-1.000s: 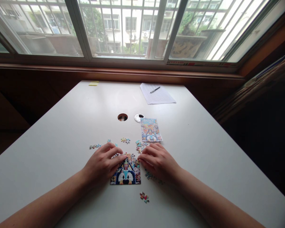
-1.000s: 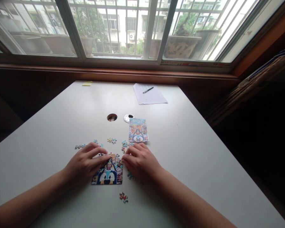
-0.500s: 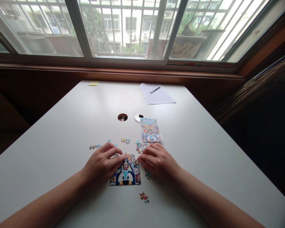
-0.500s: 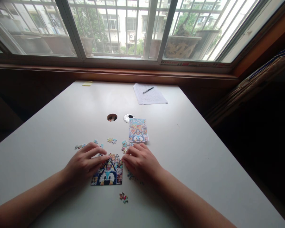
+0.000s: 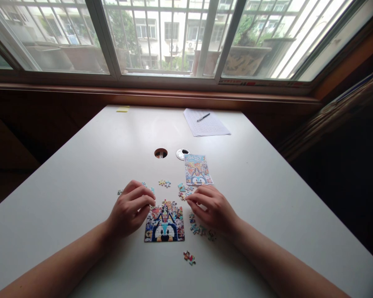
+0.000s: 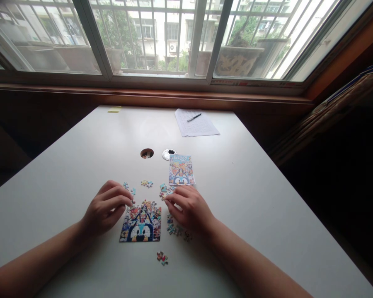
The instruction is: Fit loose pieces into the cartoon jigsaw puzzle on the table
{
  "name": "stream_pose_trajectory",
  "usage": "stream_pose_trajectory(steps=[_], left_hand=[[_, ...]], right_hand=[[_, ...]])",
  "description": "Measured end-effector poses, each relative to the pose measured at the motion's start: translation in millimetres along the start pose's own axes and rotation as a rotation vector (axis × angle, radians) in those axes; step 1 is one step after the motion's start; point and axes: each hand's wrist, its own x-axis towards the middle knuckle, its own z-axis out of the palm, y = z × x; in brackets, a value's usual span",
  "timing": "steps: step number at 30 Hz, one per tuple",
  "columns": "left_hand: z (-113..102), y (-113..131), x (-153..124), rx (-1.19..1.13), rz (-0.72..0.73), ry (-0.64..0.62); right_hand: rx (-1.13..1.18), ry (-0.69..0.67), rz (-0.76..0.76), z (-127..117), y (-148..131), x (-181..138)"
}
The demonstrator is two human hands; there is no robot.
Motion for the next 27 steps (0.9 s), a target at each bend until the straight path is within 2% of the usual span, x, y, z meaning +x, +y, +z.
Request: stream_pose_trajectory(steps=[5,13,27], left_hand=[[-1.0,1.1,1.8,-0.003,-0.047,0.095],[0.8,-2.4,1.4,-0.021,-0.064,0.14],[2.6,-3.7,1.7,-0.021,-0.076,0.171]], right_hand=[[0.139,0.093,0.142,-3.3,6.2,0.5],[0.232,0.109,0.271,-10.2,7.6,5.4],[0.272,0.107,0.304,-10.8,8.6,4.1]])
